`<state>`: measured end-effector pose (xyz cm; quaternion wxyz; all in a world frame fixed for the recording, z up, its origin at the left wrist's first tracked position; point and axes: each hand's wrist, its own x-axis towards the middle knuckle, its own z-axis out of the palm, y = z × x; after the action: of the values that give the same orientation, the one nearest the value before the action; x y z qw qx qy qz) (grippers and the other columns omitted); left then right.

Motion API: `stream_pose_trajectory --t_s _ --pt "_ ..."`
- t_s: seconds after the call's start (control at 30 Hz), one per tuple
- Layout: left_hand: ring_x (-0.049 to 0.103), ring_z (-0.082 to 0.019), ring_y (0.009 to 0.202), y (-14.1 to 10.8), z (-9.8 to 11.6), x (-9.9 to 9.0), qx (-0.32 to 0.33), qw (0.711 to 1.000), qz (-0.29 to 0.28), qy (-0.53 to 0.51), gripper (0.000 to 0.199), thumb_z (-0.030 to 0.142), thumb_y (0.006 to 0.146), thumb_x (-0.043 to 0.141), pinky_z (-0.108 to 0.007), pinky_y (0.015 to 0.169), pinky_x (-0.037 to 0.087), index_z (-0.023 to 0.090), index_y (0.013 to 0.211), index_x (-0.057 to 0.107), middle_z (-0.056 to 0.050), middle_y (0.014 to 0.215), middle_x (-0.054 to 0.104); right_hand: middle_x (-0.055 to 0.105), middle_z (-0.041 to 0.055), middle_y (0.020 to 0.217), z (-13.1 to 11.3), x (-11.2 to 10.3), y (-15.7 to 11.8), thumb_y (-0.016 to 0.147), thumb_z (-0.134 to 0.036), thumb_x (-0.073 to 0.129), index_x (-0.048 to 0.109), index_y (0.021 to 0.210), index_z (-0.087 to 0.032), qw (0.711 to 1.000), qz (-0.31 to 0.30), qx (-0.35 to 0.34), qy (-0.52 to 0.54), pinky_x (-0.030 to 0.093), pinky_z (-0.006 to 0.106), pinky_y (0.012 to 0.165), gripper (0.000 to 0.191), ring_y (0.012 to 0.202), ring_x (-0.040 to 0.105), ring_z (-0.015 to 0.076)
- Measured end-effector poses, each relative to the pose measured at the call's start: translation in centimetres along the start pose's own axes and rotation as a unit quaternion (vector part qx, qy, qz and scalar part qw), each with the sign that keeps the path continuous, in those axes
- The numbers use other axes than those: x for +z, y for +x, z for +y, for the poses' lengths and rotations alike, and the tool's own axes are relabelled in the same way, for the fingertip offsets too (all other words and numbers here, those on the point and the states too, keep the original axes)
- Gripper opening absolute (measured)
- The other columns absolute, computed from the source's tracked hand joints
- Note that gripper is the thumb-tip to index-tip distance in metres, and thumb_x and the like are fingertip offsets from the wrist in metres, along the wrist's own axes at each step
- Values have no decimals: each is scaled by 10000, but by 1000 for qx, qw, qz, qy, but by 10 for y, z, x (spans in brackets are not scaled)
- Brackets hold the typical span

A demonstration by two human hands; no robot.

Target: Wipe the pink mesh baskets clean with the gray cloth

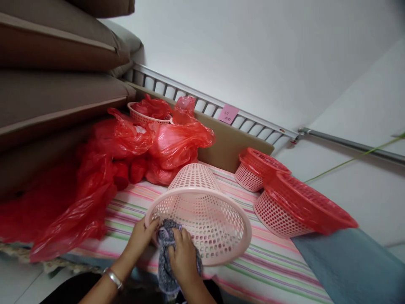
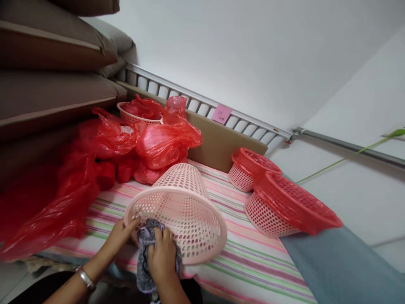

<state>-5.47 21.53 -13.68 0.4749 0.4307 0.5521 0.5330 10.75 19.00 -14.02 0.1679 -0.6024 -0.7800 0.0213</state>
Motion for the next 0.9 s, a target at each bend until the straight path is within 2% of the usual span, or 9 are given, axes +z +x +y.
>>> stream_pose_trajectory --t_s 0.07,0.17,0.27,0.37,0.47,0.6,0.7,0.77,0.9 --pt "663 -317 921 4 1 -6 11 1000 10 -1 365 441 706 587 -400 848 504 133 859 708 -89 835 756 564 105 1089 -1 1 6 704 -121 478 553 1140 -210 1000 4 9 3 430 382 876 452 1027 526 266" --pt "624 -304 1050 7 -1 -6 30 999 -10 -33 443 422 702 590 -401 942 465 134 1025 685 -95 1044 726 568 124 1109 -2 6 27 746 -154 462 540 1163 -179 999 19 46 8 426 370 879 425 1042 529 265" --pt "605 -309 1089 6 -4 -1 27 997 -42 -52 505 418 716 585 -437 992 427 118 1118 646 -111 1128 689 596 137 1044 1 10 65 767 -171 461 558 1141 -143 996 31 86 -12 433 368 846 387 981 559 269" --pt "543 -292 1176 4 -4 1 36 997 -52 -49 480 385 739 574 -427 1058 359 141 1148 633 -90 1198 651 618 159 979 10 15 112 780 -164 455 581 1107 -107 993 41 103 -34 431 387 826 355 934 577 277" --pt "492 -273 1232 1 -4 2 44 996 -67 -39 452 339 780 540 -422 1094 307 159 1189 607 -74 1265 603 610 173 1080 26 21 155 830 -158 390 568 1143 -104 994 46 94 -28 382 404 911 364 1062 531 272" --pt "487 -286 1234 -2 -5 7 17 995 -90 -32 419 322 815 504 -427 1064 355 142 1178 610 -87 1271 597 564 139 1217 42 26 189 886 -164 283 532 1201 -143 997 40 69 -13 302 427 996 402 1213 418 251" --pt "460 -270 1259 -3 -6 14 21 996 -75 -34 430 322 817 506 -395 1080 340 132 1193 595 -91 1292 580 568 125 1219 48 22 192 892 -200 302 542 1189 -150 998 26 53 -4 299 395 1004 384 1211 425 240" --pt "456 -258 1264 -4 -9 18 23 997 -58 -40 470 329 815 498 -389 1087 332 116 1229 558 -106 1300 573 571 123 1213 48 18 182 875 -217 356 551 1176 -148 999 13 44 -3 323 358 989 366 1176 460 234" --pt "460 -253 1261 -5 -18 21 30 999 -23 -34 518 347 802 496 -397 1094 318 85 1248 527 -131 1311 559 611 132 1085 37 10 128 776 -179 474 570 1133 -128 999 -13 32 -16 399 324 890 373 1031 541 242"
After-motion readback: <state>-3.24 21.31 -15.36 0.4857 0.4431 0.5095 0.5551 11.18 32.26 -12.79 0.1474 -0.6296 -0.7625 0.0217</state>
